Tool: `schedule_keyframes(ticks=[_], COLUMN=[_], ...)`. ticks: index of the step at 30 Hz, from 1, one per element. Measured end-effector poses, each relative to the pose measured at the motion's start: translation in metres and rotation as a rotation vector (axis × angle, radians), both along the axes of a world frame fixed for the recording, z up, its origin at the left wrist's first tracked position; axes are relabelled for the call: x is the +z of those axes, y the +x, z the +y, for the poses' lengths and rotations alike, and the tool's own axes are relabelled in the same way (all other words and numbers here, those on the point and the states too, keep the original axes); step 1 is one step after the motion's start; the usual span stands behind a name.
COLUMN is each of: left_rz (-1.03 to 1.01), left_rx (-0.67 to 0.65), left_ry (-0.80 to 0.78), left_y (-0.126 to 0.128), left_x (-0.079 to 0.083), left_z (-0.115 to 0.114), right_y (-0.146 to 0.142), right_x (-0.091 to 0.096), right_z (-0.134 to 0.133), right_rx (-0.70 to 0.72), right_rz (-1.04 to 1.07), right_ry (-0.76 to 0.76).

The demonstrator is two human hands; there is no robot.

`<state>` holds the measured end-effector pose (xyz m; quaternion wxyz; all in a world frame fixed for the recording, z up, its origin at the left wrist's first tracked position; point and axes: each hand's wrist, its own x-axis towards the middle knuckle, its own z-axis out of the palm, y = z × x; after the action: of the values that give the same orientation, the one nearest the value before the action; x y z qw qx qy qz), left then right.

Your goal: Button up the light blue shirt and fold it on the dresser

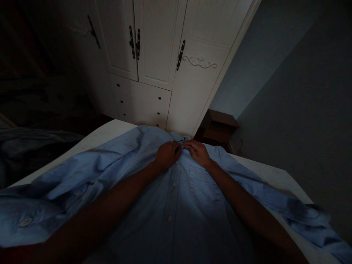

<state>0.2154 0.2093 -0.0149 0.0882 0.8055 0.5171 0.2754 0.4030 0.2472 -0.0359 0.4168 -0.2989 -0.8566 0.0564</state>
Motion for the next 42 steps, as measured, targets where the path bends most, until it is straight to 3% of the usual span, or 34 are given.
schedule_keyframes(ticks=[9,26,42], left_rz=[0.1,0.018,0.022], left_rx=[-0.036,-0.089,-0.065], left_ry=[0.084,0.24,0.49], left_y=[-0.0016,-0.0023,-0.0017], left_x=[-0.0017,-0.0053,-0.0056], left_z=[-0.0002,0.0018,0.003], right_y=[0.001,-0.0002,-0.0016], right_x=[-0.0004,0.0043,0.0061], right_z=[0.0002,-0.0065,-0.0079], right_rx=[0.011,-0.067,0.001], right_rz=[-0.051,0.018,0.061], right_ry=[0.071,0.16,0.204])
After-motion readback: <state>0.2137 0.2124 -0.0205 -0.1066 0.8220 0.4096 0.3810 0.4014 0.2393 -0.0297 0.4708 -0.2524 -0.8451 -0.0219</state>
